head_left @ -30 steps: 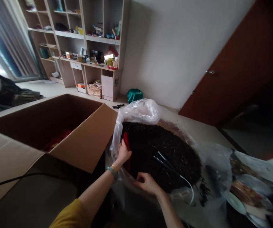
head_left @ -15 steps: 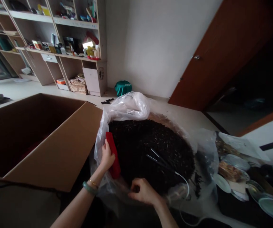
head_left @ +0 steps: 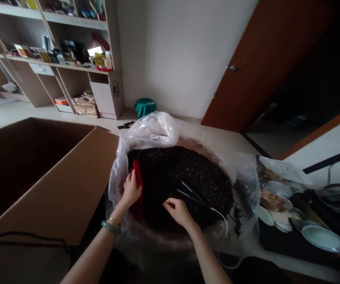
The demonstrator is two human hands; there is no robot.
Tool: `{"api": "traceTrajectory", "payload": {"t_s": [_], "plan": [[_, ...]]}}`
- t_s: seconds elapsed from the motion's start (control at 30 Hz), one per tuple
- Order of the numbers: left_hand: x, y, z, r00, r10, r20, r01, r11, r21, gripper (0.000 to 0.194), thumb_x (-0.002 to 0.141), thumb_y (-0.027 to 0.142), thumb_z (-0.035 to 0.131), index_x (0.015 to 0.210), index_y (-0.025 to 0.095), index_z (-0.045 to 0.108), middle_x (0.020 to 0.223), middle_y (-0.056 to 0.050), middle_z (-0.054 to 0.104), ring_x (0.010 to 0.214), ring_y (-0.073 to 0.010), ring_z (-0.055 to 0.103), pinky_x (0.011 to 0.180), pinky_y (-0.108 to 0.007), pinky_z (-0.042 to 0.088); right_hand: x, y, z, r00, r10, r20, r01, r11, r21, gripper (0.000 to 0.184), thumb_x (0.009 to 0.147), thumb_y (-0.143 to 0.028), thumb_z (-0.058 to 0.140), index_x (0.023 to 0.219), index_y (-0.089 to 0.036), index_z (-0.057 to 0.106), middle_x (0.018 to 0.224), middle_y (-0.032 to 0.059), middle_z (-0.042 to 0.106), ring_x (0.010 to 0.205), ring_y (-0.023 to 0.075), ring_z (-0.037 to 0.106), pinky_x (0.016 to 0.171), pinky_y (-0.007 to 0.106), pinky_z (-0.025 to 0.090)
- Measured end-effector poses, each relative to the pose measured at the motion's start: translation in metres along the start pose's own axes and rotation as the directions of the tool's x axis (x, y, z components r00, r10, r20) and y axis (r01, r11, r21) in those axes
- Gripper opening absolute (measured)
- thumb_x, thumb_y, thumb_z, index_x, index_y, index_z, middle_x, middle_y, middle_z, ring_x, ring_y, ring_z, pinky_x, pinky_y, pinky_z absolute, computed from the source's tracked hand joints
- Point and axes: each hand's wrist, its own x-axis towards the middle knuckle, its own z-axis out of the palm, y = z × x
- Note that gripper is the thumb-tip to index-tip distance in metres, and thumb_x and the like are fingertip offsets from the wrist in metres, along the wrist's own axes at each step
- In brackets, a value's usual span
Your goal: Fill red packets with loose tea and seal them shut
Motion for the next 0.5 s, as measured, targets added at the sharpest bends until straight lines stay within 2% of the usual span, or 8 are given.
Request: {"api": "traceTrajectory", "payload": {"t_s": [0.2, 0.3, 0.4, 0.5], "plan": [[0.007, 0.020, -0.019, 0.997, -0.021, -0.073, 0.036, 0.974, 0.222, 0.083, 0.071, 0.020, 0.056, 0.145, 0.010, 0.020, 0.147, -0.024, 0.025, 0.128, -0.0418, 0.036, 0.099, -0.051, 0.038, 0.009, 0.010, 0.014, 0.995, -0.043, -0.086, 0.043, 0.999, 0.003, 0.020, 0.081, -0.027, 0.053, 0.073, -0.019, 0.069, 0.072, 0.0033, 0.070, 0.069, 0.0185, 0.064, 0.064, 0.025, 0.045], [0.022, 0.029, -0.034, 0.994, -0.049, -0.100, 0.075, 0.958, 0.275, 0.079, 0.072, 0.016, 0.054, 0.144, 0.010, 0.021, 0.145, -0.024, 0.028, 0.125, -0.0402, 0.039, 0.097, -0.048, 0.039, 0.005, 0.015, 0.014, 0.991, -0.050, -0.124, 0.048, 0.999, -0.019, 0.021, 0.082, -0.028, 0.053, 0.074, -0.020, 0.070, 0.072, 0.0036, 0.070, 0.069, 0.0188, 0.064, 0.064, 0.026, 0.046], [0.037, 0.033, -0.046, 0.991, -0.096, -0.087, 0.118, 0.950, 0.288, 0.063, 0.075, 0.016, 0.051, 0.136, 0.013, 0.039, 0.139, -0.021, 0.036, 0.120, -0.0394, 0.043, 0.090, -0.047, 0.044, 0.003, 0.018, 0.013, 0.988, -0.045, -0.145, 0.040, 0.998, -0.038, 0.021, 0.082, -0.027, 0.053, 0.074, -0.020, 0.071, 0.072, 0.0038, 0.070, 0.068, 0.0190, 0.064, 0.064, 0.026, 0.046], [0.048, 0.031, -0.054, 0.991, -0.110, -0.079, 0.128, 0.949, 0.287, 0.038, 0.080, 0.023, 0.047, 0.114, 0.013, 0.059, 0.124, -0.020, 0.049, 0.111, -0.0359, 0.050, 0.087, -0.045, 0.046, 0.004, 0.019, 0.013, 0.987, -0.055, -0.152, 0.046, 0.997, -0.064, 0.020, 0.082, -0.025, 0.053, 0.074, -0.020, 0.071, 0.073, 0.0043, 0.070, 0.069, 0.0192, 0.065, 0.065, 0.026, 0.046]]}}
